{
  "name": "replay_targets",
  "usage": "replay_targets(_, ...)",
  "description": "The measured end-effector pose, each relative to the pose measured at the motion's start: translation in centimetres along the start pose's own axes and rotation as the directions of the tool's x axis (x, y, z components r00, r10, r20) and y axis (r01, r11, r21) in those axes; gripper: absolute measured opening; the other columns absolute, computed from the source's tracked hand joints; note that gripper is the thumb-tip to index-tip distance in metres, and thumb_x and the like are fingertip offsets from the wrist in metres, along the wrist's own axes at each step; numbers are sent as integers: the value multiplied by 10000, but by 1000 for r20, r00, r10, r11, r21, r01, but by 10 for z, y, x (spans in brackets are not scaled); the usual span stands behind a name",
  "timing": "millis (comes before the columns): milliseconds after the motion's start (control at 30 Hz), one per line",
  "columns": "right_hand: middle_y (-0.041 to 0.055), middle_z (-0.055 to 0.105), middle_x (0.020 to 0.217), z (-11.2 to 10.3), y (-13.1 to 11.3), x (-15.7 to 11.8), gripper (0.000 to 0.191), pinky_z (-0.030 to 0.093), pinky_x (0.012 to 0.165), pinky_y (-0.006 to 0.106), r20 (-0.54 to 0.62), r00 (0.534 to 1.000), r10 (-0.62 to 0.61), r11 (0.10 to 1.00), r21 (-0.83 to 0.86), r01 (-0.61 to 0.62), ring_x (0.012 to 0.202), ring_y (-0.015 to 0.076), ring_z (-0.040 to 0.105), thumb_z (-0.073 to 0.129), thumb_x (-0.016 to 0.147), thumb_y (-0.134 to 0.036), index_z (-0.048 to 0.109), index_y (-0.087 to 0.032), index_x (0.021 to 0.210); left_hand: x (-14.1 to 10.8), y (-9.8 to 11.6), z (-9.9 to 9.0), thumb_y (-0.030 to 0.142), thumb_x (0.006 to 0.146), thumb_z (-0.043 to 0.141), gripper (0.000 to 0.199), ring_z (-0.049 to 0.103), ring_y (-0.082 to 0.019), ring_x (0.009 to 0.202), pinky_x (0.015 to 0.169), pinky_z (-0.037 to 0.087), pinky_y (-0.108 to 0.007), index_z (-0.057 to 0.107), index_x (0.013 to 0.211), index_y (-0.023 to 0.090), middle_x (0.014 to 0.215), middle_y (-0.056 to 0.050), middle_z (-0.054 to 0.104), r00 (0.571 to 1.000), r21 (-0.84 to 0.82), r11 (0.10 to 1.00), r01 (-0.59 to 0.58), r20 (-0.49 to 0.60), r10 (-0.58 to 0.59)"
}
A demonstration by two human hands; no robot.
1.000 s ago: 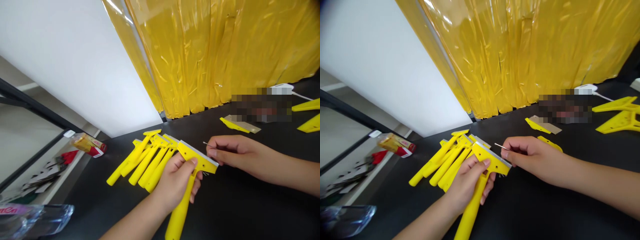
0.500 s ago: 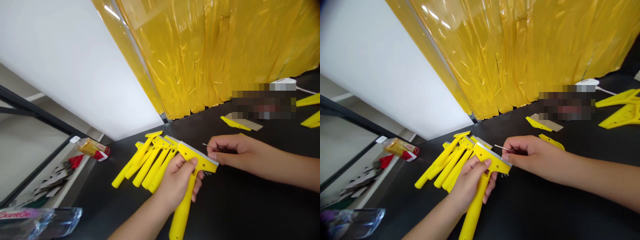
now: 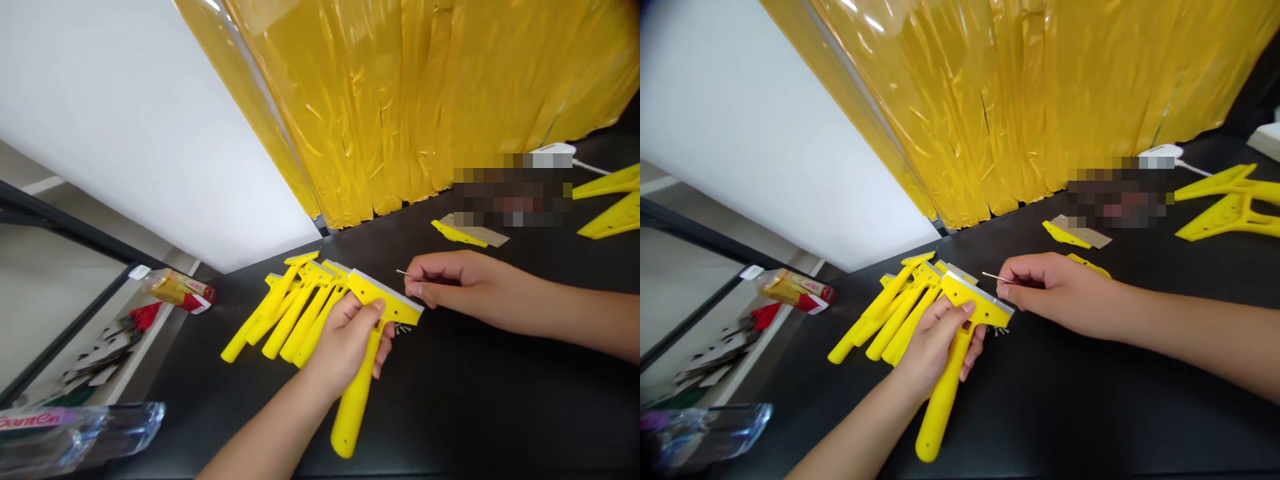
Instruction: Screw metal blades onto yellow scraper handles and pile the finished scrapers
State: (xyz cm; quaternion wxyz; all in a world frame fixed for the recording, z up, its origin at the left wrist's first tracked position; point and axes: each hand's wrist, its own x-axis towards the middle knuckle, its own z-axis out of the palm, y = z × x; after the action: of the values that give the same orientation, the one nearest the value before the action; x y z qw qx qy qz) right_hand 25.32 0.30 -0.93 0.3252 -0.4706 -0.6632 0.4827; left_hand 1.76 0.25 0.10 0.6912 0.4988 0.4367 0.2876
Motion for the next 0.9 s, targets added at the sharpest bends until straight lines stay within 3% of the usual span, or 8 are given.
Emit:
replay_targets(233,-24,553,775,-2,-2,-3,296,386,681,285,-37,995,-94,996,3,94,736,138,487,607,1044,-443,647,-225,847,0,4,3,419,969,637,247,536,-87,428,333,406,-167,567,893,194,704,23,634,1000,1,1000,-21,12,21)
replay_targets(467,-30,547,780,-1,-14,-9,198,391,657,274,-118,977,-179,983,29,183,712,126,474,620,1042,-367,648,-212,921,1,7,4,393,992,639,260,554,-89,415,368,415,-190,590,842,187,723,4,674,996,34,997,-70,-53,72)
replay_targets(667,-31,560,752,3,-17,-13,213,389,640,272,-38,979,-200,980,-3,200,685,120,475,616,1047,-350,673,-209,898,2,11,6,412,1016,631,255,556,-89,433,406,409,-202,585,887,197,728,18,661,994,32,995,-94,-51,96)
replay_targets(767,-22,585,752,5,-21,-16,231,398,662,265,27,985,-171,984,50,170,713,120,501,622,1049,-374,714,-203,924,-3,13,7,472,1040,598,281,570,-105,487,430,433,-226,583,941,209,794,13,656,982,142,975,-171,-56,181)
replay_targets(833,-14,595,743,5,-25,-17,301,366,604,256,52,994,-93,984,158,83,669,110,476,628,1042,-450,718,-195,911,-9,16,7,469,1070,542,273,606,-133,566,496,481,-254,607,1003,212,821,2,657,951,377,886,-271,-37,306)
replay_targets(867,-7,607,748,5,-28,-18,346,329,556,252,68,997,-28,972,235,12,631,102,446,631,1033,-497,712,-190,898,-13,18,8,428,1086,513,248,650,-159,653,576,524,-278,628,1056,210,856,-15,677,922,541,775,-327,1,388)
replay_targets(900,0,616,753,6,-30,-19,389,280,513,249,92,995,47,945,319,-74,596,93,408,633,1021,-540,701,-185,879,-17,21,10,369,1094,488,230,690,-192,764,676,558,-311,647,1138,208,924,-40,707,884,702,606,-374,71,463)
